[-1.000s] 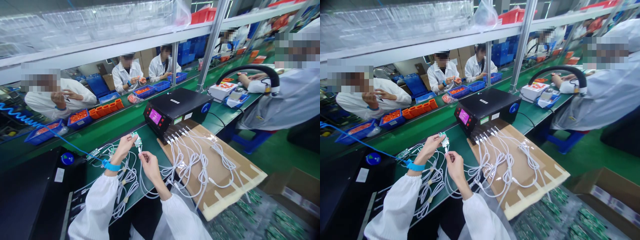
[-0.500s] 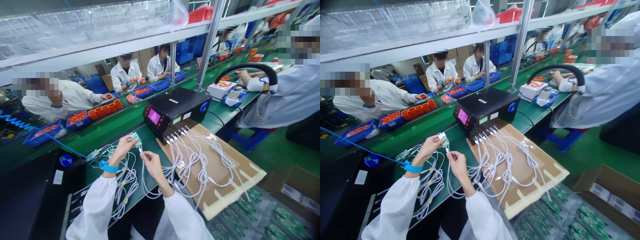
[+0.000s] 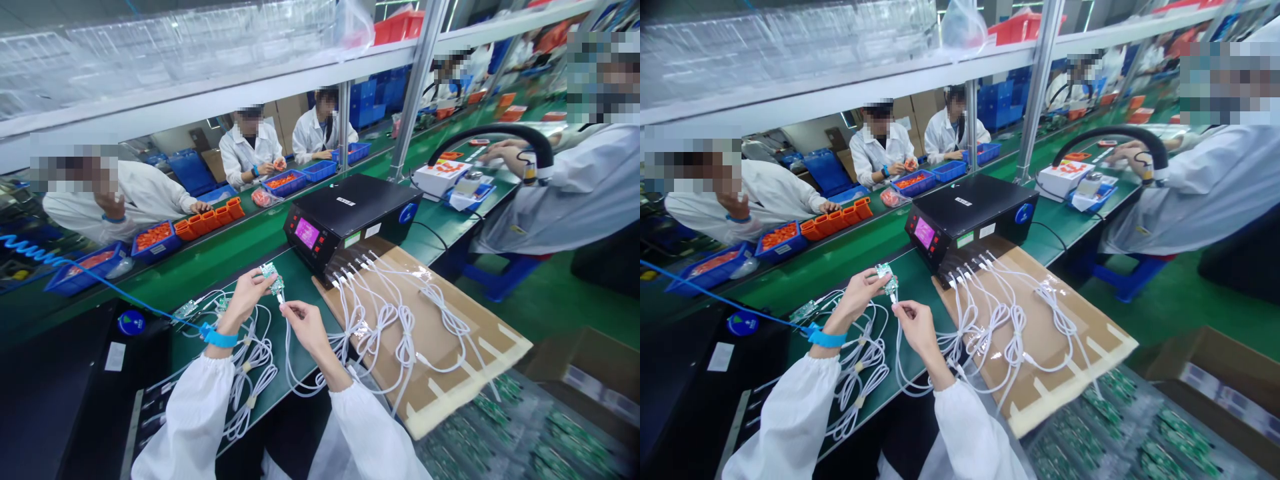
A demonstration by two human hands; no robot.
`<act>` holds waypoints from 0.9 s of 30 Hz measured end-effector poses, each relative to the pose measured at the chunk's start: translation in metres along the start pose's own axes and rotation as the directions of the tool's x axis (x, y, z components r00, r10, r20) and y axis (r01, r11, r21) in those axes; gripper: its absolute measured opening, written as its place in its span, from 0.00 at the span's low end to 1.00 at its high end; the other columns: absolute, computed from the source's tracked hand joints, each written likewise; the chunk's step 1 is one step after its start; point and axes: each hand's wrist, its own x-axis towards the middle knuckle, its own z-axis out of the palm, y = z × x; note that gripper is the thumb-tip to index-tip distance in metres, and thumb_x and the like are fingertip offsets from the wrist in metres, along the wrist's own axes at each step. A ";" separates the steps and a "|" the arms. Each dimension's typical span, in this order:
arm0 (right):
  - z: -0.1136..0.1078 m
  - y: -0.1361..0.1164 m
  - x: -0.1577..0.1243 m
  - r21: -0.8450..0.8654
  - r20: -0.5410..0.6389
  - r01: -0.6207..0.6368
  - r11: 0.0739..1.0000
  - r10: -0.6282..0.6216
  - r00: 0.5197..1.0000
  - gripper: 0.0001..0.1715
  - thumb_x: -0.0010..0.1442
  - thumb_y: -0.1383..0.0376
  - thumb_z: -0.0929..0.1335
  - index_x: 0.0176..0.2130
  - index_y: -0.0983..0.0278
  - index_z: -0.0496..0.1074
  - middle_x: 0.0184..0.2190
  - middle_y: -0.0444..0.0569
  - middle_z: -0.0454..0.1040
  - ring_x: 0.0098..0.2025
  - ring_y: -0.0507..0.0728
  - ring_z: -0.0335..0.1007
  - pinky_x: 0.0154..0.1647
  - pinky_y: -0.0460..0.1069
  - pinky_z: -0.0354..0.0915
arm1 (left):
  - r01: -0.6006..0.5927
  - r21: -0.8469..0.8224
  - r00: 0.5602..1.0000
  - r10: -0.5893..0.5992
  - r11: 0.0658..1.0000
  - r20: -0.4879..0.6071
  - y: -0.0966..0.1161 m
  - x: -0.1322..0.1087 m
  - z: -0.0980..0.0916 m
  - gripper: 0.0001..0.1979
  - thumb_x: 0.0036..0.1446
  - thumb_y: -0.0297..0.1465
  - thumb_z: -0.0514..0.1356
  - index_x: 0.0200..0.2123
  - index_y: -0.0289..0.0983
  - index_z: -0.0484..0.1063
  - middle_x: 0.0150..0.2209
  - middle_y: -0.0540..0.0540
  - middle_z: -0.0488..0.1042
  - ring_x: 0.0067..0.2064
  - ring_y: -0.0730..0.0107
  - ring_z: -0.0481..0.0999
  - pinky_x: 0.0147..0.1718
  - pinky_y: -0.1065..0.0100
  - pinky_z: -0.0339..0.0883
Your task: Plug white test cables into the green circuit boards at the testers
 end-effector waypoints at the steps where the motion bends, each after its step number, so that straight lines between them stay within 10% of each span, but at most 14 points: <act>1: 0.000 0.000 0.000 0.009 -0.005 0.000 1.000 0.000 1.000 0.24 0.57 0.48 0.73 0.37 0.67 0.82 0.30 0.52 0.81 0.32 0.56 0.73 0.33 0.49 0.68 | -0.001 -0.002 1.000 0.001 1.000 0.007 0.001 -0.001 0.001 0.35 0.36 0.48 0.81 0.41 0.33 0.74 0.37 0.37 0.84 0.39 0.56 0.85 0.38 0.64 0.76; 27: 0.013 0.020 -0.003 0.091 -0.148 -0.030 0.995 0.043 0.988 0.28 0.54 0.44 0.74 0.35 0.67 0.81 0.29 0.53 0.80 0.30 0.57 0.72 0.34 0.51 0.67 | -0.001 0.031 1.000 0.002 1.000 -0.028 -0.012 -0.011 0.014 0.32 0.39 0.49 0.80 0.36 0.37 0.68 0.34 0.38 0.83 0.42 0.51 0.85 0.38 0.61 0.76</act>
